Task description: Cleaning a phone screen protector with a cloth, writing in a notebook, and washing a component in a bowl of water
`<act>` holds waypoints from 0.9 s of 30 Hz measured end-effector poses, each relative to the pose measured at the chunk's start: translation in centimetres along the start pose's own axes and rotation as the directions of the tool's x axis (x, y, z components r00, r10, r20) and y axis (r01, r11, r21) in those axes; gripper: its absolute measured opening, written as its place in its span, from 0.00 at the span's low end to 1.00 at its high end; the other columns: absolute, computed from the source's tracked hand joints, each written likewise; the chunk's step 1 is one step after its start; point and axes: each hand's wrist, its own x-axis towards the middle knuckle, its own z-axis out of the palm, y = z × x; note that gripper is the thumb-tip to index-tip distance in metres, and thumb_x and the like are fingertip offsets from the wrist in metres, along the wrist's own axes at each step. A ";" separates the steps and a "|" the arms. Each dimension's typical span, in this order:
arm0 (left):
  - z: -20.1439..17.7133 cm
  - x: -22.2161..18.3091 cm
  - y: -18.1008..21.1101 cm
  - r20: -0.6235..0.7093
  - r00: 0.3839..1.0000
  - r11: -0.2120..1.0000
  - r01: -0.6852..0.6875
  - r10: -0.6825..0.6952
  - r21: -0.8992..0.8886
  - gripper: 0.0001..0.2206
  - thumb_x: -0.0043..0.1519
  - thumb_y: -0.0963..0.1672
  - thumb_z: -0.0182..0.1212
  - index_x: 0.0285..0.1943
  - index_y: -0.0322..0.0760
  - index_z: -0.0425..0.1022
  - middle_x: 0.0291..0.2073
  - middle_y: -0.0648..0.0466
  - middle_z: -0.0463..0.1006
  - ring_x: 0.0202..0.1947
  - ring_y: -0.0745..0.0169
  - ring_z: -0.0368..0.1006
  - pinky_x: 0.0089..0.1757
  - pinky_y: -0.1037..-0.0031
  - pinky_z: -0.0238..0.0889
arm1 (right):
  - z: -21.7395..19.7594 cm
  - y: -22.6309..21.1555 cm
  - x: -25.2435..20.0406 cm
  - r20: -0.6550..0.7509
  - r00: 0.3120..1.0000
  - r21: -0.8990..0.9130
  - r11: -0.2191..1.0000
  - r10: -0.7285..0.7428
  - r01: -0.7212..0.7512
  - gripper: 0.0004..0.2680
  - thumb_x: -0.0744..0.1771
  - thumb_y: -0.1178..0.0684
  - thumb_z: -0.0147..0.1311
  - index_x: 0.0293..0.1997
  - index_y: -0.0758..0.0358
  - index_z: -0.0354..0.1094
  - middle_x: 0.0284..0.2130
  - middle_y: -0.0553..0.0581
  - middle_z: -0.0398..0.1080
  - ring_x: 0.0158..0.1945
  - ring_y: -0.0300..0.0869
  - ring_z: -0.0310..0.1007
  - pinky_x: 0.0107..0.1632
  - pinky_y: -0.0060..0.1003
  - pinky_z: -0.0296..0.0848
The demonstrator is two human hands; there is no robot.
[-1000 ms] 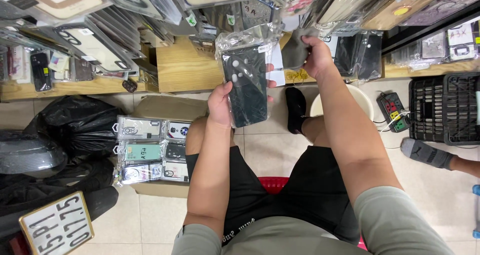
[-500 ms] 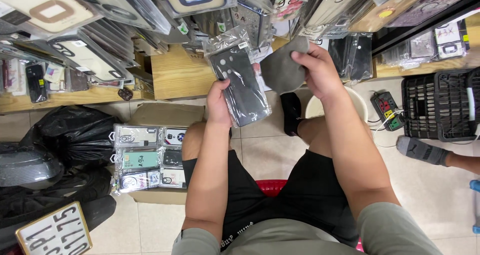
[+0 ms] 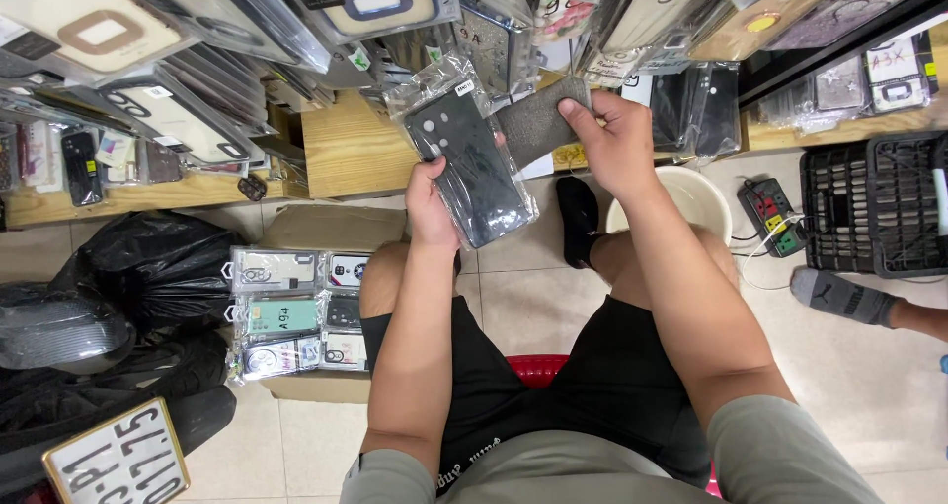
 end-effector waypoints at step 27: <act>-0.4 -0.8 4.3 -0.545 0.835 0.937 0.133 0.070 0.323 0.12 0.55 0.40 0.68 0.48 0.41 0.82 0.44 0.47 0.86 0.47 0.50 0.85 0.54 0.61 0.81 | -12.1 27.2 -20.4 -0.402 0.706 -0.222 0.685 0.583 -0.693 0.13 0.73 0.43 0.59 0.37 0.60 0.79 0.29 0.71 0.76 0.44 0.71 0.77 0.44 0.60 0.68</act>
